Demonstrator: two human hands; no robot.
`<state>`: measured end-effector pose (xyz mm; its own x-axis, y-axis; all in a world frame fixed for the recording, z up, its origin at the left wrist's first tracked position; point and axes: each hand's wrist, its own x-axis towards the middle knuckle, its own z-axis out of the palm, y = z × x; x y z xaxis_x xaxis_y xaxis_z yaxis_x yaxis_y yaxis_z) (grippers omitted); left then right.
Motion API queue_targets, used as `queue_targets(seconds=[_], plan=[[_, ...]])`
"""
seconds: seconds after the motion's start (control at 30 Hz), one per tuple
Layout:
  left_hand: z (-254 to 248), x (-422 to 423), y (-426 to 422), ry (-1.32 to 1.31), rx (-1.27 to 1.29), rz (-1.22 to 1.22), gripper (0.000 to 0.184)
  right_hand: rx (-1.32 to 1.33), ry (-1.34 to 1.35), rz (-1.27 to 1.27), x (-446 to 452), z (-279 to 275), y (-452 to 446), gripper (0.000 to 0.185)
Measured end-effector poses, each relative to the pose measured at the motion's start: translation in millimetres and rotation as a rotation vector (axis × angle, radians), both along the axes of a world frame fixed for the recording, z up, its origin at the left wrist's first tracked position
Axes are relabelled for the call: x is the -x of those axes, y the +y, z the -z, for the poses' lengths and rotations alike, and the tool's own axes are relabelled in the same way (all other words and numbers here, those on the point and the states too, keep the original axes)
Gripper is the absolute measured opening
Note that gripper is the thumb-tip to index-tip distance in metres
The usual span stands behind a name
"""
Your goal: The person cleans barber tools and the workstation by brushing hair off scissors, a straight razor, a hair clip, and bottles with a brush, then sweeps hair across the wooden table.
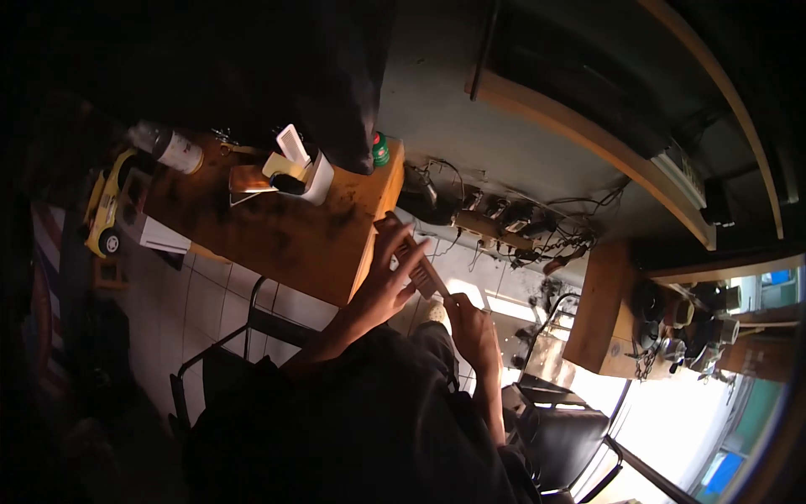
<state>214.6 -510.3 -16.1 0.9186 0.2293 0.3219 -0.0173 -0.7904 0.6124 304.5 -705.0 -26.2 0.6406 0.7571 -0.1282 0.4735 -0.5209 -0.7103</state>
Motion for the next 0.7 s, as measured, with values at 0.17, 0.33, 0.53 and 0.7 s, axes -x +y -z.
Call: queue_targets(seconds=[0.17,0.33,0.53,0.7], plan=[[22.3,19.8,48.7,-0.284,0.186,-0.773,0.115,-0.206,0.055,0.113,2.9,9.2,25.8,0.017],[42.6,13.9,133.8,-0.503,0.559,-0.901,0.114,-0.255,0.072,0.093,17.4,16.5,59.9,0.019],[38.4,-0.4,166.6,-0.666,0.617,-0.582,0.069,-0.235,0.258,0.254,61.7,11.6,105.2,0.028],[41.1,22.6,175.4,-0.537,0.652,-0.563,0.057,-0.137,0.115,0.177,94.5,23.9,132.0,0.069]])
